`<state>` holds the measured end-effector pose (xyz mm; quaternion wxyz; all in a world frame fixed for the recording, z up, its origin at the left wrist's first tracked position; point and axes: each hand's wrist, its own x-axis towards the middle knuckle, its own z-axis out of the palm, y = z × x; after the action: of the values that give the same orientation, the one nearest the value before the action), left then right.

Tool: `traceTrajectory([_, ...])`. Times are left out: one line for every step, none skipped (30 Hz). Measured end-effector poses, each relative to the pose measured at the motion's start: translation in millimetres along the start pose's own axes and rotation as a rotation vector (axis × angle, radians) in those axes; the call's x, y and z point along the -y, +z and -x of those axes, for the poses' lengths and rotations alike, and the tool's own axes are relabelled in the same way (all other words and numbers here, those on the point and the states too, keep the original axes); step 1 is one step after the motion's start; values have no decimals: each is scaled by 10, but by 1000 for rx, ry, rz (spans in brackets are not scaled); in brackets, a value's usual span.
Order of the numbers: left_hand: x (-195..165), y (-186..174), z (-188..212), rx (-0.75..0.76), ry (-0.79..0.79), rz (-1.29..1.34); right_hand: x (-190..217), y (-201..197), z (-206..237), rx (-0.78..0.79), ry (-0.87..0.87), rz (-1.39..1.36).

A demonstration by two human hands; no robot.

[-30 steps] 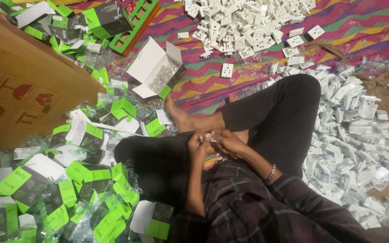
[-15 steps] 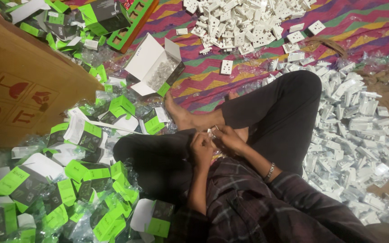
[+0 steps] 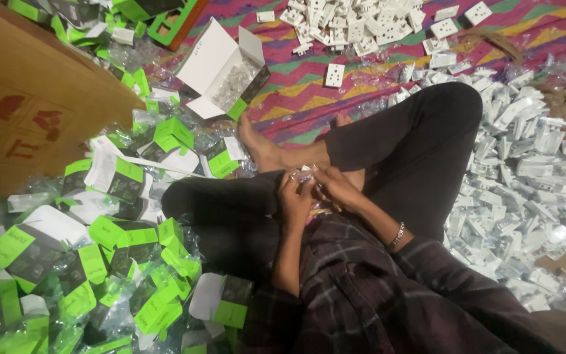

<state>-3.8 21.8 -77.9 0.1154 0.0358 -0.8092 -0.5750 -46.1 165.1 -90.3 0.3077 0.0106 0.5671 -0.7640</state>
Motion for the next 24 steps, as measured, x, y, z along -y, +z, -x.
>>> traceTrajectory([24, 4, 5, -20, -16, -3, 63, 21, 22, -1, 27, -12])
traceTrajectory([52, 16, 16, -37, -2, -38, 127, 44, 39, -2, 52, -25])
traceTrajectory([88, 29, 20, -55, 14, -74, 184, 67, 55, -22, 84, 9])
traceTrajectory([127, 45, 30, -73, 29, -110, 233, 81, 71, -41, 119, 44])
traceTrajectory([171, 59, 37, -112, 81, -136, 264, 99, 81, -59, 163, 76])
traceTrajectory([219, 72, 37, -148, 123, -167, 282, 107, 78, -91, 206, 62])
traceTrajectory([266, 77, 43, -179, 157, -203, 284, 112, 65, -121, 259, 45])
traceTrajectory([311, 65, 68, -139, 85, -122, 261, 114, 54, -95, 223, 20])
traceTrajectory([350, 63, 72, -106, 27, -33, 235, 102, 32, -73, 173, 2])
traceTrajectory([390, 64, 46, -64, -49, 93, 201, 87, -12, -88, 139, -36])
traceTrajectory([420, 56, 44, -25, -134, 215, 154, 70, -44, -101, 115, -78])
traceTrajectory([438, 57, 46, 13, -220, 342, 104, 49, -72, -118, 92, -117])
traceTrajectory([456, 60, 24, 16, -319, 446, 63, 20, -111, -118, 69, -156])
traceTrajectory([467, 62, 12, 20, -421, 550, 20, -6, -140, -120, 47, -196])
traceTrajectory([472, 59, 7, 20, -527, 654, -19, -28, -159, -122, 31, -236])
traceTrajectory([478, 57, -2, 36, -436, 690, -49, -52, -175, -118, 40, -235])
traceTrajectory([480, 54, -8, 52, -341, 724, -72, -70, -188, -113, 47, -234])
traceTrajectory([483, 49, -8, 67, -246, 755, -93, -81, -192, -106, 55, -233])
traceTrajectory([486, 45, -6, 86, -288, 828, -101, -85, -194, -102, 61, -205])
traceTrajectory([492, 42, -1, 105, -329, 900, -105, -86, -194, -98, 67, -178])
traceTrajectory([496, 42, 5, 124, -370, 973, -113, -87, -192, -95, 72, -151])
traceTrajectory([505, 43, 10, 97, -359, 947, -115, -83, -192, -91, 74, -157])
traceTrajectory([513, 49, 17, 68, -348, 922, -112, -76, -187, -86, 76, -162])
traceTrajectory([523, 60, 20, 40, -336, 897, -108, -66, -184, -81, 77, -168])
